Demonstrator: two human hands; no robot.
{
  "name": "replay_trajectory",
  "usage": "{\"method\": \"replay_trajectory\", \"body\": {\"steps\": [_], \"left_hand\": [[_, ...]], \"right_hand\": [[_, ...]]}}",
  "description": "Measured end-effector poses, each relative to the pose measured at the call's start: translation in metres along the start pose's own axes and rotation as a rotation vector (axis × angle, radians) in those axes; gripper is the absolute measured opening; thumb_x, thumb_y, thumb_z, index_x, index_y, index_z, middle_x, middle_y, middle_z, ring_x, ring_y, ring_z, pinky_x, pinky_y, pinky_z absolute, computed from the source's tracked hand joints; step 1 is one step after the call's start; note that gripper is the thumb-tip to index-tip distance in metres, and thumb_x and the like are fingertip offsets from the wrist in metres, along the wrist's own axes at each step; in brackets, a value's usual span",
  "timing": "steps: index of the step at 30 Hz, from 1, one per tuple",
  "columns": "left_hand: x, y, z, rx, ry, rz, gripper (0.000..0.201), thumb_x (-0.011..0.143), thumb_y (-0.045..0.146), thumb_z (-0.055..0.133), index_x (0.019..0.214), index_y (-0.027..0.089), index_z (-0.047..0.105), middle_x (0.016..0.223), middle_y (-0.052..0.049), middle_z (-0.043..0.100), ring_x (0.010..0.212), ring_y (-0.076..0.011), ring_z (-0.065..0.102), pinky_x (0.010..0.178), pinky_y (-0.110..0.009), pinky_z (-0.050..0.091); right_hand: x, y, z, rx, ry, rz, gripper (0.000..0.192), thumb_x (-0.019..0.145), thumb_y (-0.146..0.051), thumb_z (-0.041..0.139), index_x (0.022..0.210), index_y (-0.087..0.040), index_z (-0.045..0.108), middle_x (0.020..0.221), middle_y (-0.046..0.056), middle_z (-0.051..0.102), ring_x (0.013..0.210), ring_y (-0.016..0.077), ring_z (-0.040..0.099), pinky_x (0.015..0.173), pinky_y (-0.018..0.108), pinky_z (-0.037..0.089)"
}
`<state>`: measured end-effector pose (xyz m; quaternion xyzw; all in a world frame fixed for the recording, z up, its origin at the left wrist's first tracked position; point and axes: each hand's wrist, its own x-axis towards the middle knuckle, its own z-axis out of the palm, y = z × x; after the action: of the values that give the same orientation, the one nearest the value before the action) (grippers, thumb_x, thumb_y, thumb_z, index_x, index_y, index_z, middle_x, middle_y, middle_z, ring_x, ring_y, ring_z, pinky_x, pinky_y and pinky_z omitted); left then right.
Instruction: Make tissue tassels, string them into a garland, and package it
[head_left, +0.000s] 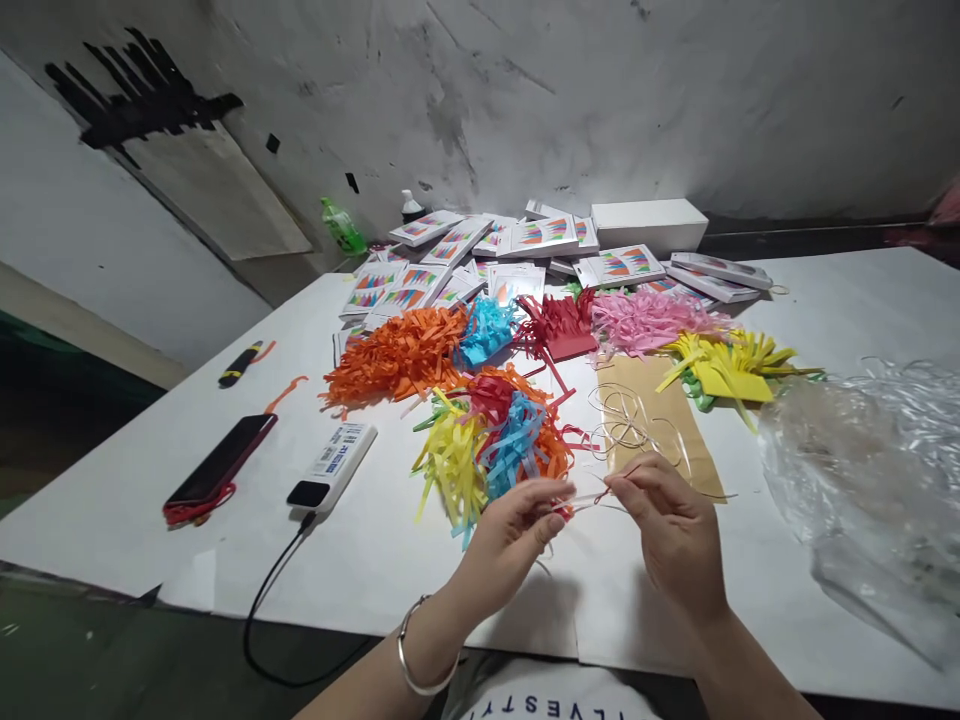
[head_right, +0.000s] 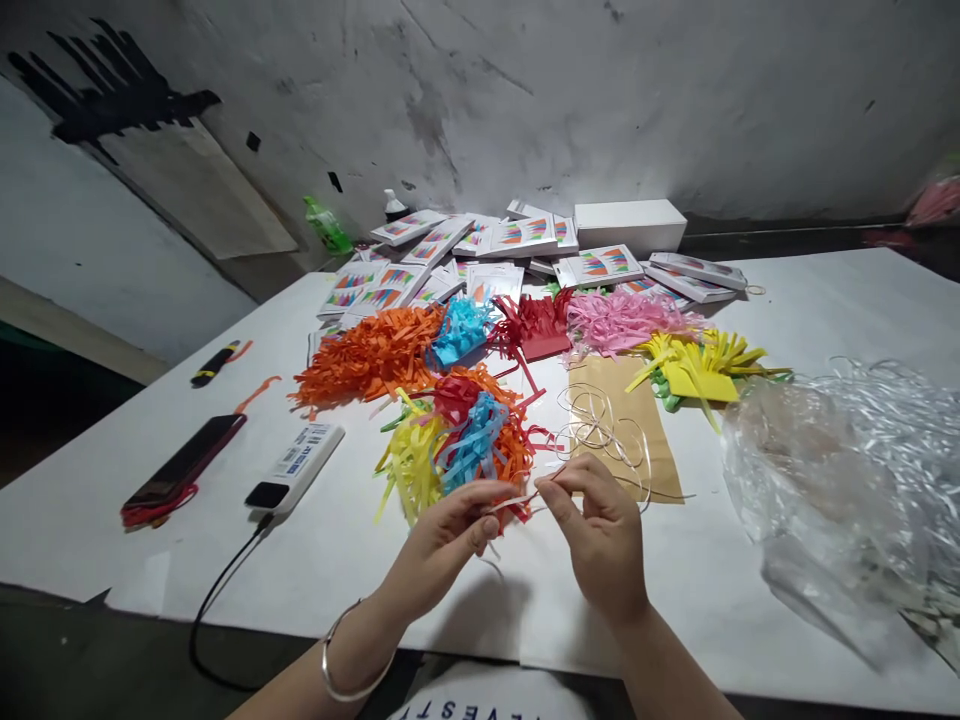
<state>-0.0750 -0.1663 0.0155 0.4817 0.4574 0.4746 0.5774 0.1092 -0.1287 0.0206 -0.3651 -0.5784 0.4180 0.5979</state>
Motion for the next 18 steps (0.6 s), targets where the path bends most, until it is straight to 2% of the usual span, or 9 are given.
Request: {"method": "replay_trajectory", "body": {"steps": [2,4,7,10,11,13,15,16,18], "left_hand": [[0.003,0.002,0.005,-0.045,-0.088,-0.009,0.059,0.085,0.045,0.075,0.137,0.024,0.059,0.112,-0.012,0.066,0.071,-0.0126,0.057,0.055,-0.023,0.049],[0.007,0.003,0.013,-0.115,-0.176,-0.034,0.068,0.084,0.052,0.074,0.142,0.025,0.053,0.096,-0.007,0.064,0.061,-0.0102,0.052,0.049,-0.022,0.045],[0.013,0.001,0.024,-0.122,-0.180,-0.044,0.049,0.088,0.057,0.066,0.111,0.014,0.071,0.064,0.003,0.048,0.050,-0.0063,0.039,0.045,-0.019,0.032],[0.017,-0.004,0.029,-0.125,-0.156,-0.048,0.050,0.090,0.059,0.062,0.085,0.011,0.072,0.058,0.005,0.038,0.050,-0.0053,0.031,0.045,-0.019,0.023],[0.017,-0.005,0.029,-0.124,-0.139,-0.048,0.049,0.090,0.059,0.063,0.088,0.011,0.073,0.060,0.005,0.040,0.050,-0.0055,0.032,0.045,-0.019,0.023],[0.017,-0.009,0.030,-0.138,-0.099,-0.049,0.048,0.089,0.059,0.065,0.109,0.015,0.071,0.063,0.005,0.042,0.050,-0.0064,0.037,0.045,-0.019,0.027],[0.017,-0.012,0.033,-0.219,-0.123,-0.072,0.062,0.086,0.059,0.069,0.133,0.021,0.059,0.062,0.007,0.041,0.048,-0.0066,0.036,0.043,-0.018,0.028],[0.016,-0.013,0.035,-0.277,-0.161,-0.090,0.070,0.083,0.060,0.071,0.139,0.022,0.053,0.060,0.008,0.040,0.047,-0.0063,0.035,0.042,-0.018,0.027],[0.016,-0.014,0.040,-0.366,-0.218,-0.129,0.070,0.080,0.061,0.074,0.133,0.020,0.056,0.060,0.008,0.041,0.044,-0.0049,0.032,0.041,-0.018,0.023]], "right_hand": [[0.000,-0.004,0.000,-0.075,-0.053,-0.030,0.014,0.092,-0.023,0.068,0.078,-0.023,0.070,0.078,0.001,0.059,0.076,0.0156,0.057,0.067,0.028,0.047],[0.000,-0.007,0.001,-0.136,-0.082,-0.060,0.015,0.092,-0.023,0.067,0.078,-0.023,0.071,0.077,0.001,0.059,0.075,0.0155,0.057,0.067,0.028,0.047],[0.000,-0.009,0.000,-0.164,-0.051,-0.074,0.016,0.092,-0.024,0.067,0.077,-0.023,0.071,0.077,0.001,0.059,0.074,0.0155,0.057,0.066,0.028,0.047],[0.001,-0.007,-0.004,-0.151,0.014,-0.057,0.017,0.092,-0.025,0.067,0.076,-0.022,0.069,0.077,0.001,0.058,0.074,0.0156,0.057,0.065,0.028,0.047],[0.001,-0.007,-0.005,-0.148,0.023,-0.053,0.017,0.092,-0.025,0.067,0.076,-0.022,0.069,0.076,0.001,0.058,0.073,0.0155,0.057,0.065,0.028,0.047],[0.001,-0.007,-0.006,-0.148,0.019,-0.052,0.016,0.092,-0.024,0.067,0.076,-0.022,0.069,0.076,0.000,0.058,0.072,0.0150,0.056,0.064,0.028,0.047],[0.000,-0.007,-0.005,-0.154,0.010,-0.062,0.015,0.092,-0.023,0.067,0.077,-0.022,0.069,0.076,0.000,0.059,0.071,0.0145,0.056,0.064,0.027,0.047],[0.000,-0.006,-0.004,-0.160,0.001,-0.070,0.015,0.092,-0.022,0.067,0.078,-0.023,0.070,0.076,0.000,0.059,0.071,0.0145,0.056,0.064,0.027,0.047],[-0.001,-0.006,-0.004,-0.176,-0.019,-0.077,0.015,0.092,-0.022,0.066,0.079,-0.023,0.072,0.077,0.001,0.060,0.074,0.0154,0.057,0.065,0.028,0.048]]}}
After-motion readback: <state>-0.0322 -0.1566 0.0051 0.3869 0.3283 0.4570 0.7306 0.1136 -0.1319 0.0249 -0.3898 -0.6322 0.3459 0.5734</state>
